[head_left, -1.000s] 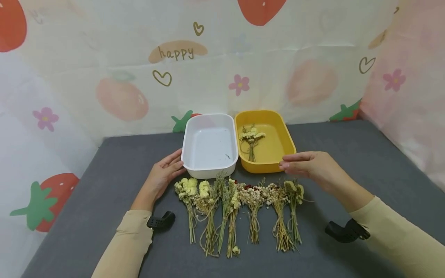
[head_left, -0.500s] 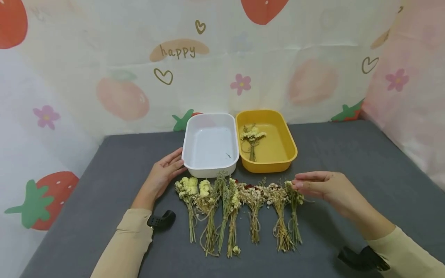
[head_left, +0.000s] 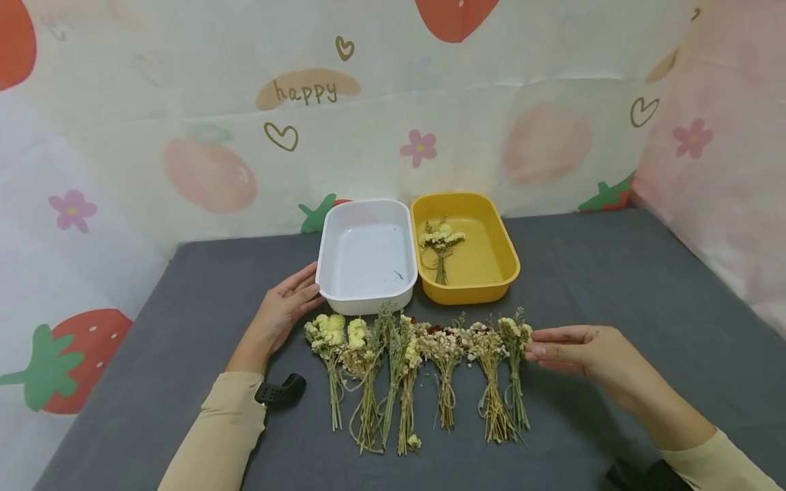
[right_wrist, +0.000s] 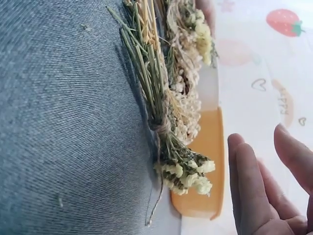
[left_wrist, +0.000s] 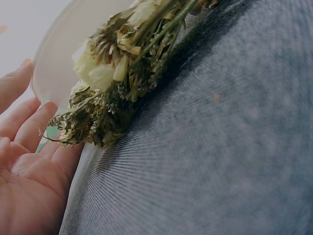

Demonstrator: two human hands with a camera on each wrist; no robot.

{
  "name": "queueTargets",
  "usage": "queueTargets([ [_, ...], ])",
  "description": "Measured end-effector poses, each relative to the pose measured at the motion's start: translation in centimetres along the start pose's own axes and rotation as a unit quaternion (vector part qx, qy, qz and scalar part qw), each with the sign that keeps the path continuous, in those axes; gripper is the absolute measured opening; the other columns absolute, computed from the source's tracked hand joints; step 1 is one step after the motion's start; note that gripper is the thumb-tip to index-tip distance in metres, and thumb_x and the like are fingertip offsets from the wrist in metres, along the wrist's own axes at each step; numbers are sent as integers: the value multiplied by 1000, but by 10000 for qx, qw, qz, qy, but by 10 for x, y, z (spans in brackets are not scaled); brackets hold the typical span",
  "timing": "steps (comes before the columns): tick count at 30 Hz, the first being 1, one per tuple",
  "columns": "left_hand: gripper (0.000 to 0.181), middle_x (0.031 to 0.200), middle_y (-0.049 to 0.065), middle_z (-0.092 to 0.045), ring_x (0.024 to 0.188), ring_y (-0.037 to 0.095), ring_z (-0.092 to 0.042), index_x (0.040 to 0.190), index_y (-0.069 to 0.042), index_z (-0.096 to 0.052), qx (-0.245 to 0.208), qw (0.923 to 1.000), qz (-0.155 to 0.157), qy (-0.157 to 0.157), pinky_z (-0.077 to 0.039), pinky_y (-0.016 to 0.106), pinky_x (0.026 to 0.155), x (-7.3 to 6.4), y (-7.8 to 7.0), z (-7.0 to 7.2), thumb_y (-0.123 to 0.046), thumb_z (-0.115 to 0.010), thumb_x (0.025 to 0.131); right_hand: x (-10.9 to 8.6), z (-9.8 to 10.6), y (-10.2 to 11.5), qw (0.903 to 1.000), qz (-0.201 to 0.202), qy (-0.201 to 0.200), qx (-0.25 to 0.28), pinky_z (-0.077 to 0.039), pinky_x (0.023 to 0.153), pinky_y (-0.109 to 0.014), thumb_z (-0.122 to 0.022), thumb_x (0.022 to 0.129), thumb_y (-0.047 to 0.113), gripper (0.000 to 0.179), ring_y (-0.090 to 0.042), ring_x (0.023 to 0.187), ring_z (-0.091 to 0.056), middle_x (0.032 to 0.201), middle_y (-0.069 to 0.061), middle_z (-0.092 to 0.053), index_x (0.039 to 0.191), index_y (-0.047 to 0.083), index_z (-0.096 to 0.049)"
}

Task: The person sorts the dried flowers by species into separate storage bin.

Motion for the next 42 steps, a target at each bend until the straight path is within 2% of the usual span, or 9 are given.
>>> queueTargets([
  [7, 62, 162, 11, -33, 138, 12, -49, 156, -10, -33, -27, 10000, -32, -14, -54, 21, 101, 0, 1, 1, -20, -60, 101, 3, 0, -9, 9989, -164, 401, 171, -61, 91, -30, -71, 93, 16, 56, -11, 99, -74, 110, -3, -76, 136, -14, -52],
  [13, 62, 162, 11, -32, 140, 13, -48, 157, -10, -32, -46, 10000, -51, 20, -53, 22, 103, 2, -1, 0, -20, -59, 102, 7, 0, -20, 9969, -281, 651, 353, -61, 91, -31, -67, 96, 15, 56, -12, 100, -73, 111, -4, -76, 138, -16, -47],
  [18, 62, 162, 13, -32, 124, -2, -57, 156, -8, -32, -136, 9999, -96, -7, -54, 21, 101, 3, 0, 0, -17, -59, 101, 7, -1, -24, 9953, -281, 779, 494, -61, 92, -31, -64, 98, 14, 55, -12, 100, -73, 110, -4, -76, 138, -18, -46],
  [20, 62, 162, 13, -32, 122, -4, -57, 156, -8, -32, -139, 9999, -90, -15, -54, 21, 101, 3, 0, -1, -17, -59, 102, 7, -2, -26, 9948, -296, 832, 505, -60, 93, -31, -63, 99, 14, 55, -12, 101, -73, 110, -4, -76, 138, -19, -44],
  [28, 62, 161, 12, -34, 130, 3, -55, 156, -9, -33, -82, 9999, -43, -66, -54, 22, 101, 3, 1, 0, -19, -60, 101, 8, -3, -32, 9945, -356, 865, 476, -60, 93, -32, -63, 99, 16, 56, -13, 101, -73, 111, -5, -75, 138, -20, -44],
  [32, 61, 161, 12, -34, 129, 3, -55, 156, -9, -33, -85, 9999, -42, -81, -54, 22, 101, 2, 0, 1, -18, -59, 101, 10, -5, -36, 9937, -370, 919, 531, -61, 92, -31, -62, 99, 16, 43, -13, 99, -74, 108, -3, -76, 130, -14, -57],
  [36, 62, 161, 11, -34, 138, 11, -50, 156, -10, -33, -93, 9999, -47, -29, -54, 23, 103, 2, 0, 0, -19, -60, 101, 11, -9, -40, 9923, -462, 1006, 560, -61, 91, -31, -64, 99, 16, 34, -13, 99, -73, 107, -2, -76, 124, -7, -65],
  [42, 62, 162, 11, -33, 144, 19, -43, 156, -10, -32, -37, 10000, -2, -58, -54, 23, 103, -1, 3, 1, -19, -59, 102, 12, -15, -48, 9915, -610, 1044, 480, -60, 94, -32, -66, 97, 18, 51, -12, 102, -72, 112, -4, -75, 134, -15, -53],
])
Point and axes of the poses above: each hand's wrist, its own x-axis towards the middle knuckle, its own z-axis out of the back of the hand, y = z × x, the point moved 8 cm from there along x, towards the middle knuckle
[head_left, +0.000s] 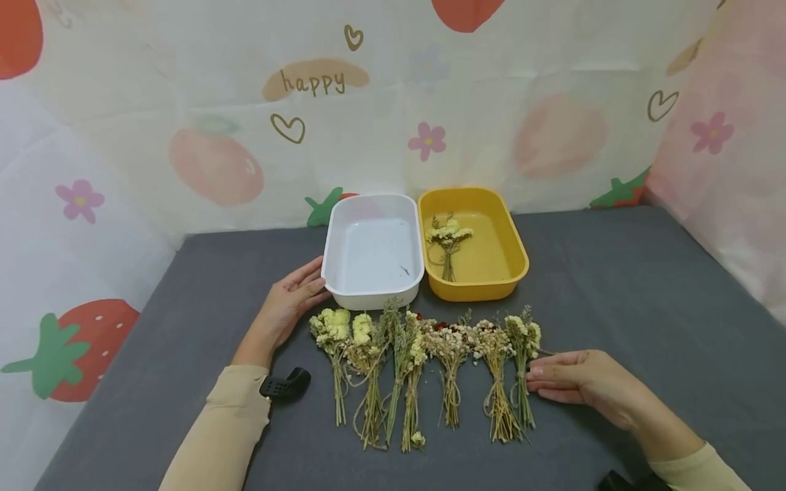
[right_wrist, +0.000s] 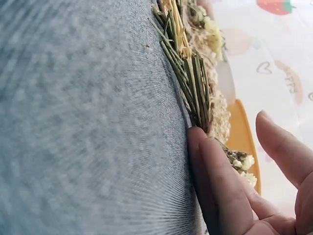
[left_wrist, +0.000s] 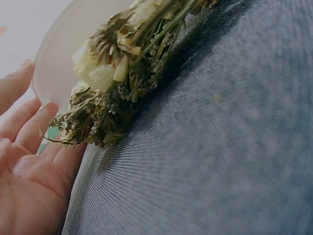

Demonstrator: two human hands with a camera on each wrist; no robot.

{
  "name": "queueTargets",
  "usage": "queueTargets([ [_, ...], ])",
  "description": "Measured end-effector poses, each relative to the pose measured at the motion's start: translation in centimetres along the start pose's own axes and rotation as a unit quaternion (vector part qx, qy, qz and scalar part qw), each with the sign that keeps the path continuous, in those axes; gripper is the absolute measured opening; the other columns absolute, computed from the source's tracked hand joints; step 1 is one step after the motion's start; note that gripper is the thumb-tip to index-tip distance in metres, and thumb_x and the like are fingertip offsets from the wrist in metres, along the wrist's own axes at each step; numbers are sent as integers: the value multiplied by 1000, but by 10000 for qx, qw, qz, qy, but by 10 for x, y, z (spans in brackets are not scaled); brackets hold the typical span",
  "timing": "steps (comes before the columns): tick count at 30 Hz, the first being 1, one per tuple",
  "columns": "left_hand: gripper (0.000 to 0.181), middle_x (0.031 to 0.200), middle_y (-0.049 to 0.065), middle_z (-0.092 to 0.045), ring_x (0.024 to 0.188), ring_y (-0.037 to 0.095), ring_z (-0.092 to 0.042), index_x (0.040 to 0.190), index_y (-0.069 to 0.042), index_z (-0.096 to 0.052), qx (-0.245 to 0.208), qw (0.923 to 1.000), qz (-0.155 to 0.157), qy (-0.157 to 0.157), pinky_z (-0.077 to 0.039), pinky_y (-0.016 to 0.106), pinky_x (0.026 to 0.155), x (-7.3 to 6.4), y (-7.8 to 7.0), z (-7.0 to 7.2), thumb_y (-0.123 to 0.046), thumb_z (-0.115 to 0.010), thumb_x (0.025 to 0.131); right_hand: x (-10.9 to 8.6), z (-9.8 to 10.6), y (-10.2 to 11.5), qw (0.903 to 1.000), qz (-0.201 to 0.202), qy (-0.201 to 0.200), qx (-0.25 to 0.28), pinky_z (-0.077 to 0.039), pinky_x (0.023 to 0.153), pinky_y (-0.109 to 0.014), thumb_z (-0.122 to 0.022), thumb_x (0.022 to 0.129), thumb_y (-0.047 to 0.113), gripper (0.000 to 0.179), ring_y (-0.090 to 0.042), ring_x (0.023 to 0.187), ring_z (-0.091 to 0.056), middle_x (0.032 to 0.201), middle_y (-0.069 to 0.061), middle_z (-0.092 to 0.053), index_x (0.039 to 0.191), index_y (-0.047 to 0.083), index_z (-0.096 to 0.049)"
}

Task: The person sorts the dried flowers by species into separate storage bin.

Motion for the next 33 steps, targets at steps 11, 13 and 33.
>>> queueTargets([
  [11, 61, 161, 11, -35, 144, 21, -43, 156, -9, -34, -35, 10000, -45, 15, -54, 24, 103, 1, -1, -4, -17, -59, 101, 0, -1, -2, 9994, 159, 255, 178, -59, 97, -33, -60, 101, 16, 59, -12, 106, -71, 118, -7, -73, 141, -21, -38],
  [13, 61, 161, 11, -35, 144, 21, -43, 156, -9, -34, -26, 10000, -50, 2, -54, 23, 103, 1, -2, -3, -17, -60, 101, 2, -3, -2, 9990, 164, 335, 254, -58, 99, -33, -59, 102, 17, 64, -12, 108, -70, 120, -8, -71, 143, -23, -32],
  [33, 60, 161, 11, -35, 145, 24, -41, 156, -9, -34, -30, 10000, -11, -24, -54, 27, 104, -2, -3, 0, -15, -59, 101, 13, -6, -9, 9969, 20, 320, 716, -57, 101, -30, -59, 101, 18, 63, -10, 108, -70, 118, -1, -72, 147, -16, -32],
])
Point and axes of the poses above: each hand's wrist, its own x-axis towards the middle knuckle, its own z-axis out of the back of the hand, y = z × x, the point moved 8 cm from there along x, towards the middle knuckle
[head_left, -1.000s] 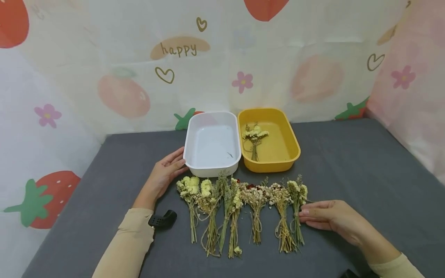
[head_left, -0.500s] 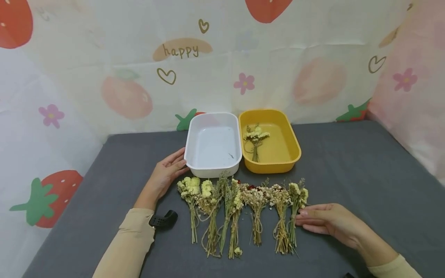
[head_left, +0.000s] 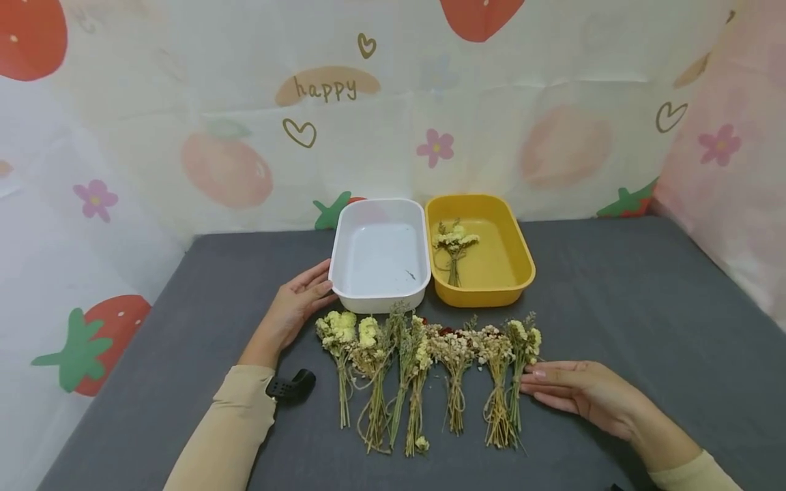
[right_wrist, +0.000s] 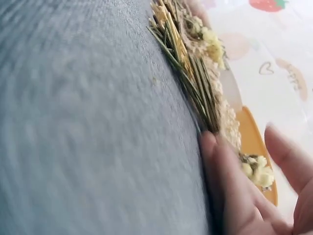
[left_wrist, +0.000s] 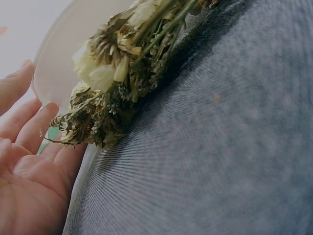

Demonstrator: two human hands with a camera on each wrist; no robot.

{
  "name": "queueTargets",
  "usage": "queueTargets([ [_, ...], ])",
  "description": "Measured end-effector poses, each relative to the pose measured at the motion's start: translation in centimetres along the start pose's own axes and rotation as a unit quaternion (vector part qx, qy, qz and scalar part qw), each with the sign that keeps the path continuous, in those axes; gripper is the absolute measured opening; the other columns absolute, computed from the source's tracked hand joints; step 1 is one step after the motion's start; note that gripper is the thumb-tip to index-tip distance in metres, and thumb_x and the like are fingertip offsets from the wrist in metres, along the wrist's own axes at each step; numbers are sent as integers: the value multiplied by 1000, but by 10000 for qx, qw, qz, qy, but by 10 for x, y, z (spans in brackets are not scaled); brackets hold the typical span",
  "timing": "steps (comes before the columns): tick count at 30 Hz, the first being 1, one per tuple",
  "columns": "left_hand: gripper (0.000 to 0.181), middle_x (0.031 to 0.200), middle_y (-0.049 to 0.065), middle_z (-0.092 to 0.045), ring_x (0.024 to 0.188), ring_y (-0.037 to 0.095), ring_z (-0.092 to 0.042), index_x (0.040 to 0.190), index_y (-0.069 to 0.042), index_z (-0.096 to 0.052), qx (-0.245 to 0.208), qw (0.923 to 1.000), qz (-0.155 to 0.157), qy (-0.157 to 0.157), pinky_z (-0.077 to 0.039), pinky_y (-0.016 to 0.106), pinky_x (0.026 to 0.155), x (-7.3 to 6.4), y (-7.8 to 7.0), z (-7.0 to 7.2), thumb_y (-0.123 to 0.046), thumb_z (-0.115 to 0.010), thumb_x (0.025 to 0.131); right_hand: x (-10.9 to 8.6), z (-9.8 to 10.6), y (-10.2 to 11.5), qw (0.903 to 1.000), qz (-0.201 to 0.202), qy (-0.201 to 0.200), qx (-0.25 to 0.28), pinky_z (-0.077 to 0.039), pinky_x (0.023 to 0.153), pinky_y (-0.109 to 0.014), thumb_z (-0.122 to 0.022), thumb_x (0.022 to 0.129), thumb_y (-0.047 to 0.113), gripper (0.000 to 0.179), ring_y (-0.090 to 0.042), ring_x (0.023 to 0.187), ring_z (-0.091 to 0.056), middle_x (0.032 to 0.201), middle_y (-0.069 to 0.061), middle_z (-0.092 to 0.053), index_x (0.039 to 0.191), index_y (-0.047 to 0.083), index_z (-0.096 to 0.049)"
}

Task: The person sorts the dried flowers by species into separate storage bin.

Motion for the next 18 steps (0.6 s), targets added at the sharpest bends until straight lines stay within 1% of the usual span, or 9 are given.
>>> queueTargets([
  [3, 60, 161, 11, -35, 146, 26, -39, 156, -8, -33, 14, 10000, -24, 12, -53, 29, 106, 1, -1, -2, -15, -58, 102, 0, 2, 2, 9998, 54, -187, -82, -57, 100, -30, -59, 102, 22, 63, -8, 108, -69, 118, 0, -72, 147, -15, -35],
  [4, 60, 161, 11, -35, 146, 27, -38, 156, -8, -33, 20, 10000, -18, 17, -52, 30, 107, 1, -1, -2, -15, -58, 102, 1, 1, 2, 9996, 65, -233, -129, -57, 99, -30, -58, 102, 23, 65, -8, 107, -69, 119, 1, -71, 147, -16, -32],
  [9, 59, 161, 11, -35, 147, 28, -37, 156, -9, -34, 13, 10000, -23, 66, -51, 33, 109, 2, -1, -3, -15, -58, 102, 0, 0, 1, 9998, 101, -78, -118, -57, 100, -30, -56, 103, 22, 74, -8, 109, -68, 123, -1, -69, 149, -21, -17],
  [12, 59, 160, 11, -36, 147, 28, -38, 156, -9, -34, 31, 10000, -16, 26, -51, 32, 109, 1, -1, -2, -14, -58, 102, -1, -2, 3, 9999, 116, 65, -87, -56, 101, -31, -56, 103, 19, 74, -10, 110, -68, 124, -3, -68, 149, -22, -14],
  [15, 60, 160, 11, -36, 146, 27, -38, 156, -9, -34, 11, 10000, -13, 8, -52, 32, 108, -1, -1, -1, -15, -59, 101, 0, -4, 6, 9996, 141, 176, -167, -56, 101, -31, -57, 102, 16, 75, -10, 110, -68, 125, -5, -68, 149, -23, -12],
  [18, 61, 161, 11, -35, 146, 26, -39, 156, -9, -34, -3, 10000, -31, 11, -52, 31, 108, -2, -2, -1, -17, -60, 101, 0, -6, 9, 9995, 132, 210, -212, -56, 102, -30, -56, 103, 14, 78, -7, 111, -68, 132, -8, -65, 150, -21, -6],
])
Point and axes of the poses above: each hand's wrist, its own x-axis towards the middle knuckle, its own z-axis out of the back of the hand, y = z × x, the point moved 8 cm from there along x, towards the middle knuckle
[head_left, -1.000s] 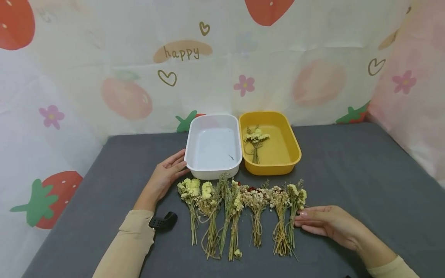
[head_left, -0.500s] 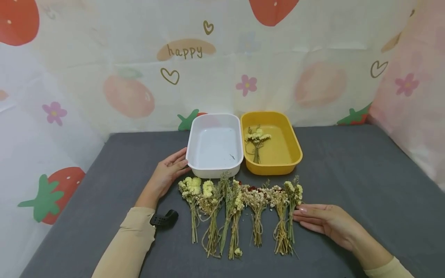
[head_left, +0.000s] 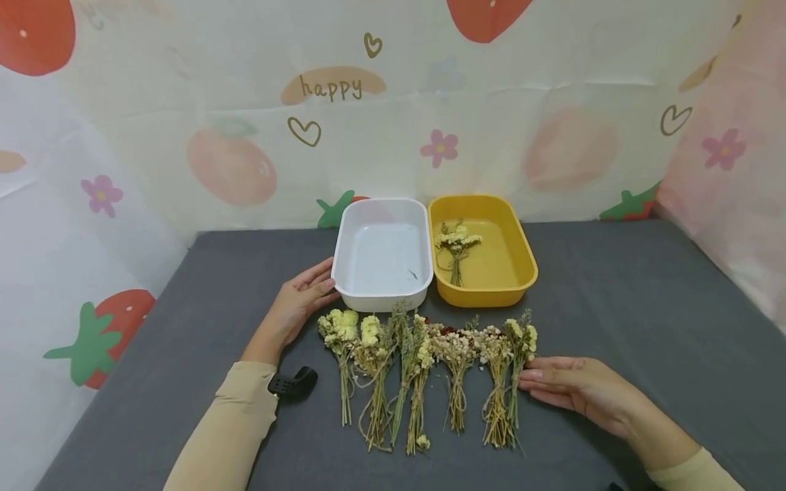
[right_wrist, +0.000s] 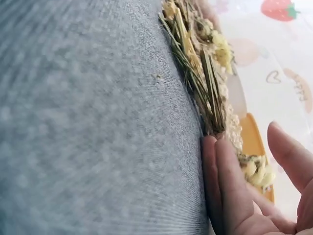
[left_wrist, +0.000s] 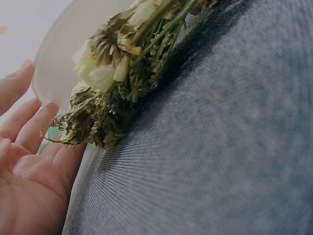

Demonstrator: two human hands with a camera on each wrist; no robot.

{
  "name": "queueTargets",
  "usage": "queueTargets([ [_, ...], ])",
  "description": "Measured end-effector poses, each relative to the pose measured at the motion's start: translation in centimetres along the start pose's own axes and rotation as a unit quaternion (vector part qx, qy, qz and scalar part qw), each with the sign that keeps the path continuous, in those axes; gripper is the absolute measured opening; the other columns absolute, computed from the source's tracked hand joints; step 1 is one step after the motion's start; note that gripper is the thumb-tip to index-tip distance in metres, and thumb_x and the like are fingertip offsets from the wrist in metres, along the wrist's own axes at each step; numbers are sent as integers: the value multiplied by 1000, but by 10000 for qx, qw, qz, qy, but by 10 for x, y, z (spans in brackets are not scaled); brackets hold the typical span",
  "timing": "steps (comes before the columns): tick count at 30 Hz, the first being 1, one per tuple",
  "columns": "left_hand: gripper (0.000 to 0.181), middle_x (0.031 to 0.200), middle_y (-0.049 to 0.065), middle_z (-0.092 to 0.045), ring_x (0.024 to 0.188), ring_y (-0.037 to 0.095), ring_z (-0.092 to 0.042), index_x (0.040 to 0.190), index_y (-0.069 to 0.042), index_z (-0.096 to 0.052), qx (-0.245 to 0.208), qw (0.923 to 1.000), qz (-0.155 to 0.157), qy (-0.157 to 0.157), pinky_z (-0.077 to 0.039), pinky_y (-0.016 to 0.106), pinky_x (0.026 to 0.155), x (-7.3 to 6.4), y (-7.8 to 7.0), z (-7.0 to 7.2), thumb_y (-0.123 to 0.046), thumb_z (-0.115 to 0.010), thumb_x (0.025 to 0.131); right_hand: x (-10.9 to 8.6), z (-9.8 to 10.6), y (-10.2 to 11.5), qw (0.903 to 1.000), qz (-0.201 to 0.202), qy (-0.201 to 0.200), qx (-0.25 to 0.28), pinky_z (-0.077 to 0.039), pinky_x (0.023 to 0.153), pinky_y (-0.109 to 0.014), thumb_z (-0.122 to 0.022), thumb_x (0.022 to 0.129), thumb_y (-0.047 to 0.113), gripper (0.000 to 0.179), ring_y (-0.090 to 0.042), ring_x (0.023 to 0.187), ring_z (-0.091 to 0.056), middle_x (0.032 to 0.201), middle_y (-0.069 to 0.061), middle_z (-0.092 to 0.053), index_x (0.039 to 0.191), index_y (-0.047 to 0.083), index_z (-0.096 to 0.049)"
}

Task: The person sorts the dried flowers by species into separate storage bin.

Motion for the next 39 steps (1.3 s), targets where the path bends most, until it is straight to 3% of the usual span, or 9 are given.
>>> queueTargets([
  [4, 61, 161, 11, -35, 146, 25, -40, 156, -9, -34, 8, 10000, 10, -41, -53, 29, 106, 0, 1, 0, -16, -60, 101, 1, 0, 0, 10000, -50, -52, 68, -55, 104, -31, -56, 103, 13, 80, -5, 111, -66, 139, -14, -59, 151, -19, -2],
  [11, 60, 161, 11, -35, 146, 26, -40, 156, -9, -34, 26, 10000, 34, -47, -54, 26, 104, 0, 2, 0, -15, -58, 102, 4, 2, 1, 9995, -86, -252, 165, -56, 103, -32, -56, 102, 11, 80, -5, 106, -67, 122, -2, -67, 150, -21, -1],
  [19, 61, 162, 10, -34, 146, 24, -40, 156, -10, -33, 71, 9999, 52, -72, -53, 25, 104, -1, 1, 3, -18, -59, 102, 11, -3, 7, 9972, -211, -673, -233, -56, 103, -35, -63, 99, 16, 85, -9, 110, -67, 133, -12, -62, 151, -19, -6],
  [25, 62, 162, 10, -34, 145, 22, -41, 156, -11, -33, 47, 10000, 17, -72, -53, 24, 104, -2, 1, 4, -20, -59, 101, 15, -4, 13, 9925, -163, -1109, -487, -59, 97, -34, -66, 97, 17, 86, -7, 104, -68, 126, -10, -67, 152, -18, -10],
  [31, 62, 161, 10, -35, 143, 20, -44, 156, -10, -34, -3, 10000, 33, -27, -54, 25, 103, 1, 2, 2, -20, -61, 101, 10, -1, 11, 9892, -238, -1359, -494, -59, 97, -34, -66, 97, 16, 87, -7, 105, -68, 147, -29, -46, 152, -18, -8],
  [36, 61, 161, 11, -34, 142, 18, -45, 156, -10, -33, 38, 10000, 29, 18, -54, 26, 104, 2, 1, 0, -19, -59, 102, 3, 3, 8, 9879, -274, -1451, -482, -58, 98, -33, -65, 98, 17, 88, -10, 111, -66, 157, -35, -23, 153, -16, -6],
  [37, 61, 161, 11, -34, 142, 18, -45, 156, -10, -33, 34, 10000, 24, 16, -54, 26, 104, 2, 1, 0, -18, -59, 102, 1, 4, 8, 9877, -262, -1465, -483, -58, 98, -33, -65, 98, 17, 88, -9, 111, -66, 157, -35, -23, 153, -16, -5],
  [39, 61, 161, 11, -34, 143, 19, -45, 156, -10, -33, 36, 10000, 24, 5, -54, 26, 104, 2, 1, 0, -18, -59, 102, -1, 5, 9, 9876, -220, -1480, -466, -59, 96, -32, -65, 98, 16, 88, -7, 107, -67, 150, -32, -41, 153, -16, -6],
])
Point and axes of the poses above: each hand's wrist, its own x-axis towards the middle knuckle, its own z-axis out of the back of the hand, y = z × x, the point moved 8 cm from there along x, towards the middle knuckle
